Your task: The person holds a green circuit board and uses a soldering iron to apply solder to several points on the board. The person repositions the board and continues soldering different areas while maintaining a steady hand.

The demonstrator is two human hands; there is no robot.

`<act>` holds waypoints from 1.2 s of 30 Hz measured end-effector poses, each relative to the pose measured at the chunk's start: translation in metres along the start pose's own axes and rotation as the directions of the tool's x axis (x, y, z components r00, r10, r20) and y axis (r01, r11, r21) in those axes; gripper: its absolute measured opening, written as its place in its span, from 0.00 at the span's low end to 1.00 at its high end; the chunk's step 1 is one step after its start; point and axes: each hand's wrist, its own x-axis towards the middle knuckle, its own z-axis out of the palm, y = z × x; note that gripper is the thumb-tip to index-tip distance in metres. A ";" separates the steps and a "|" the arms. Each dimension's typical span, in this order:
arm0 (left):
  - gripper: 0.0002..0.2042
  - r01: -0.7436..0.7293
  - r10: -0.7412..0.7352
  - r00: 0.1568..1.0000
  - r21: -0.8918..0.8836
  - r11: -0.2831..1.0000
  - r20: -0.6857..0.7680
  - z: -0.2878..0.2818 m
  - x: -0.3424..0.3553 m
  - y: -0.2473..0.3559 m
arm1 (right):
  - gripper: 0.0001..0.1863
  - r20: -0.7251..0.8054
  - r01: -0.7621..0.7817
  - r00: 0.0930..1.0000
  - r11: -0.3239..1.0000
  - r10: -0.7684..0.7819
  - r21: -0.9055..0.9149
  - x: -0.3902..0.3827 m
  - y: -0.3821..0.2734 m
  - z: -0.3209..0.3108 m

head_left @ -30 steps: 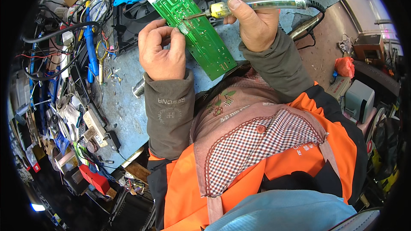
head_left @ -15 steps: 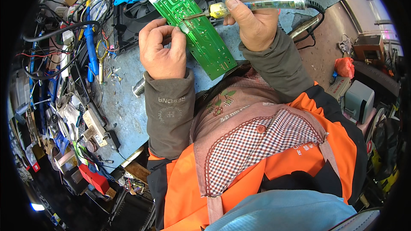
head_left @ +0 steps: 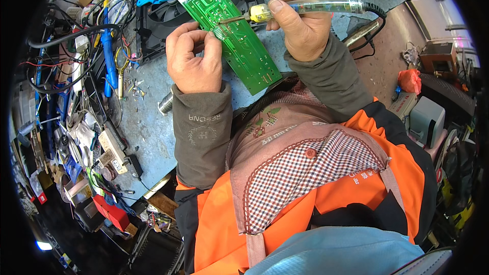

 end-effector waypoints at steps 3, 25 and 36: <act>0.04 -0.010 0.010 1.000 0.008 1.000 0.003 0.000 0.000 -0.001 | 0.09 -0.026 0.011 1.000 0.999 -0.010 0.034 -0.001 0.000 0.000; 0.04 -0.081 0.080 0.996 0.052 0.995 0.029 0.001 0.001 0.003 | 0.09 -0.069 -0.051 0.996 0.996 0.056 0.068 0.000 -0.005 -0.001; 0.04 -0.087 0.084 0.996 0.068 0.994 0.044 0.002 0.001 0.002 | 0.09 -0.046 -0.067 0.997 0.997 0.069 0.044 0.000 -0.004 -0.002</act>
